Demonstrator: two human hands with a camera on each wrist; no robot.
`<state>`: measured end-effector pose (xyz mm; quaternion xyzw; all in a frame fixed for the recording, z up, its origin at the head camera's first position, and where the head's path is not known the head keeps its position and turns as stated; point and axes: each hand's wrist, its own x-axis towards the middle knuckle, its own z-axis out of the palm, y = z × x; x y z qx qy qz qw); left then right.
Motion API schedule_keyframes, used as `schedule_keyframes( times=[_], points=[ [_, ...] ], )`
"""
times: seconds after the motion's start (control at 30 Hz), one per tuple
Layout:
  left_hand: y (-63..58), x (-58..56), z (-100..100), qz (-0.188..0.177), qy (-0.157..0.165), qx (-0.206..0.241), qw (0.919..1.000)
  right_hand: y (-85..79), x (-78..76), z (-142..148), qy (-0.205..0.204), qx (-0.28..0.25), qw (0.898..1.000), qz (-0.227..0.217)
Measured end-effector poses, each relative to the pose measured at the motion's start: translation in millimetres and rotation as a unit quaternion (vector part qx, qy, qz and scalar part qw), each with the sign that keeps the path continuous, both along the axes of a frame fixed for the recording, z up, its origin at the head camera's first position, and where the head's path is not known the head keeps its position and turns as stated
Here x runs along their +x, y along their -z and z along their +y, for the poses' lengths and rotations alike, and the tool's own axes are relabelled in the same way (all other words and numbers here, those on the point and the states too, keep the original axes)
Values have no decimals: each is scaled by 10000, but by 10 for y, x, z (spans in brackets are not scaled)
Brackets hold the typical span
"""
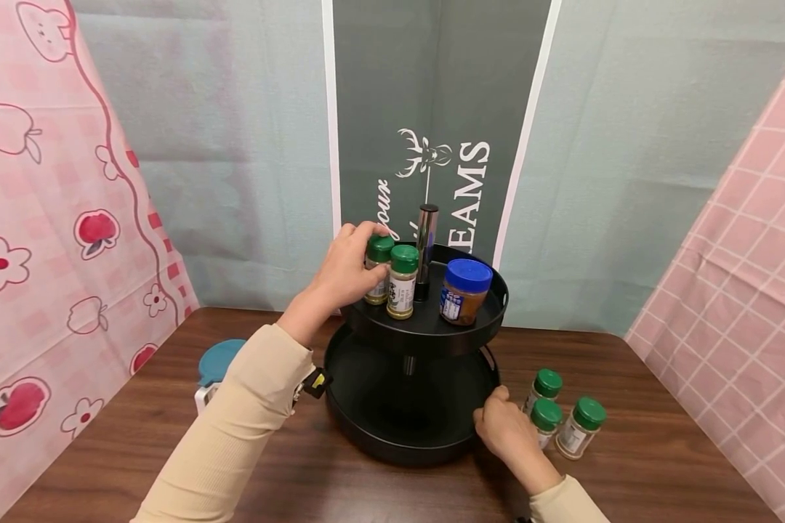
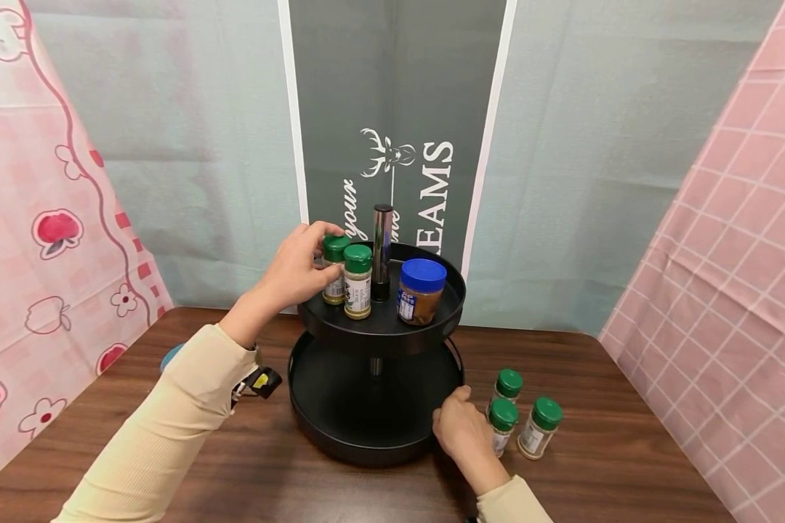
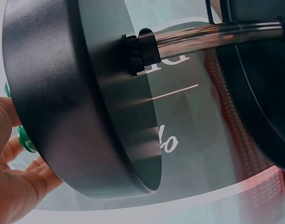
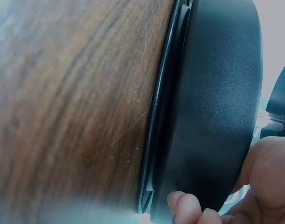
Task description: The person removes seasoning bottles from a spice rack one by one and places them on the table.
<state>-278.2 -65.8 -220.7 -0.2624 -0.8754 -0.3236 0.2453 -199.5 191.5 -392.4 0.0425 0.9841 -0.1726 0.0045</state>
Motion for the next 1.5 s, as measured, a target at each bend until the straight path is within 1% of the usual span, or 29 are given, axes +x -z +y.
schedule_keyframes(
  times=[0.17,0.3,0.43,0.53,0.63,0.73,0.8,0.97,1.13,1.27,1.37,1.5],
  points=[
    [-9,-1,0,-77,-85,-6,9999,-4,0,-2,13,-13,10000,-32],
    [-11,-13,-4,-5,-22,-8,10000,-5,1,-4,17,-37,10000,-51],
    [-28,-9,-13,100,78,117,9999,-3,1,-5,6,-71,10000,-50],
    [-55,-1,-30,320,156,265,9990,0,3,-4,5,-83,10000,2],
    [-94,13,-46,655,229,426,9967,3,2,-3,1,-82,10000,28],
    [-129,30,-51,940,243,572,9936,6,-1,0,6,-78,10000,5],
    [-147,48,-47,1037,224,631,9924,7,-4,2,7,-76,10000,-38],
    [-164,88,-30,1057,217,715,9916,9,-10,2,-6,-50,10000,-40],
    [-163,102,-22,1108,248,678,9912,10,-14,6,-3,-36,10000,19],
    [-158,130,-38,1135,329,723,9904,5,-15,10,2,-34,10000,-19],
    [-159,171,-71,1166,404,749,9895,-1,-12,9,13,-38,10000,-34],
    [-173,247,-125,1107,428,731,9902,-6,-7,8,29,-34,10000,-51]
  ],
)
